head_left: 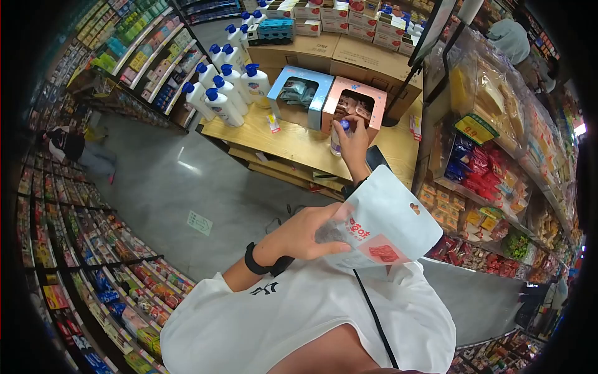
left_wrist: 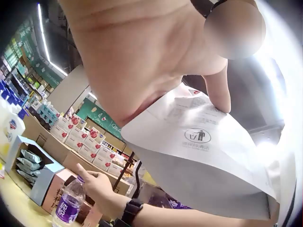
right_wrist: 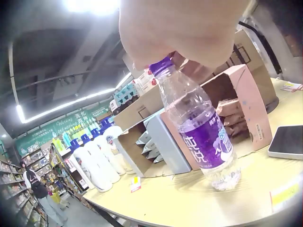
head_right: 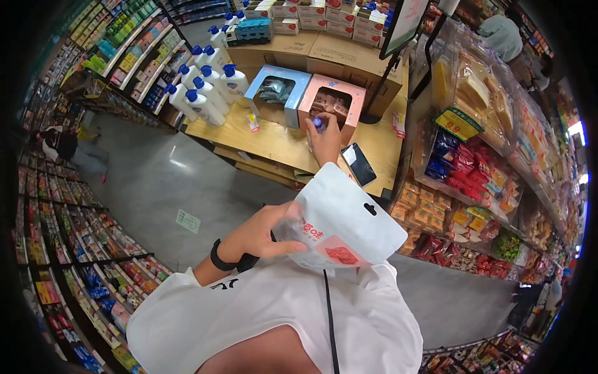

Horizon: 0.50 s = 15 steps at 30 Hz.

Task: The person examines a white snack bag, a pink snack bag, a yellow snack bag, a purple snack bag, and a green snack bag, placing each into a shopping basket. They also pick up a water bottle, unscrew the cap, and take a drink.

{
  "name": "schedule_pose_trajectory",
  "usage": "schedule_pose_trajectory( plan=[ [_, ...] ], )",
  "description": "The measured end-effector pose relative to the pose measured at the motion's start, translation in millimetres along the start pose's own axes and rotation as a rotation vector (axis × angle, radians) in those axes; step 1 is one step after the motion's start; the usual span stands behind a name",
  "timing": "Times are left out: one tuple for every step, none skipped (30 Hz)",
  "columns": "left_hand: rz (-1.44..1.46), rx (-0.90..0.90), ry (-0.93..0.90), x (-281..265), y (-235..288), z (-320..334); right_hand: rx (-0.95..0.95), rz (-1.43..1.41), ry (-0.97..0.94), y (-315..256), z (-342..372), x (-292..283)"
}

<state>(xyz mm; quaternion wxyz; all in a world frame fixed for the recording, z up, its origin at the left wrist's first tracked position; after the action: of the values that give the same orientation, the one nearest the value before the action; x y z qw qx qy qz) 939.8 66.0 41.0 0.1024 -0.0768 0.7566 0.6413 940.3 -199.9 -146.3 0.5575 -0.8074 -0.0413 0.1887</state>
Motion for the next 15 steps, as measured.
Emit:
schedule_pose_trajectory(
  plan=[
    [0.009, 0.024, 0.019, -4.6, -3.1, -2.4, 0.029, 0.023, 0.000, 0.1, 0.8, 2.4],
    [0.019, 0.050, 0.038, -9.8, -6.8, -5.3, 0.036, 0.038, 0.043, 0.1, 1.0, 4.5],
    [0.029, 0.075, 0.056, -15.9, -9.7, -7.9, 0.034, 0.039, 0.067, -0.9, 1.7, 4.2],
    [0.032, 0.082, 0.040, -23.1, -11.7, -11.7, 0.033, 0.039, 0.092, -2.8, 1.8, 4.9],
    [0.032, 0.090, 0.023, -31.6, -14.0, -16.6, 0.032, 0.037, 0.119, -4.7, 0.4, 6.9],
    [0.038, 0.091, 0.005, -37.9, -15.6, -17.5, 0.050, 0.081, 0.142, -7.9, 2.8, 5.7],
    [0.035, 0.080, -0.029, -48.5, -17.5, -19.6, 0.068, 0.074, 0.139, -6.7, 2.2, 9.2],
    [0.033, 0.071, -0.064, -58.9, -19.4, -22.2, 0.085, 0.069, 0.137, -5.6, 1.5, 11.8],
    [0.038, 0.058, -0.098, -66.9, -22.4, -23.0, 0.107, 0.068, 0.131, -3.7, 3.8, 14.1],
    [0.030, 0.072, -0.106, -74.2, -26.2, -23.9, 0.098, 0.079, 0.163, -3.7, 5.5, 18.7],
    [0.019, 0.088, -0.112, -82.0, -30.4, -25.4, 0.090, 0.063, 0.165, -1.6, 5.4, 22.5],
    [0.008, 0.102, -0.116, -89.3, -34.2, -26.3, 0.083, 0.047, 0.165, 4.4, 6.7, 26.3],
    [0.003, 0.092, -0.133, -96.7, -37.0, -26.8, 0.076, 0.030, 0.163, 10.5, 8.3, 30.2],
    [-0.004, 0.083, -0.150, -104.9, -39.0, -27.5, 0.042, 0.022, 0.188, 16.4, 8.4, 34.4],
    [-0.010, 0.073, -0.166, -111.9, -40.8, -27.3, 0.009, 0.015, 0.212, 20.3, 9.6, 37.4]
  ],
)
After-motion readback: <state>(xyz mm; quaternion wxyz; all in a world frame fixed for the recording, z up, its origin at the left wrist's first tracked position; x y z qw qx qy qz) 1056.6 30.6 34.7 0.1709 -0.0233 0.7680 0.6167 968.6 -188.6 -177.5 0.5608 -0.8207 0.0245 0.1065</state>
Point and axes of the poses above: each hand's wrist, its own z-axis away from the middle knuckle, its own x-axis out of the palm, y = z × x, the point moved 1 cm from there along -z, towards the middle knuckle, and after that the axes turned 3 degrees about x, right-handed, at the moved point
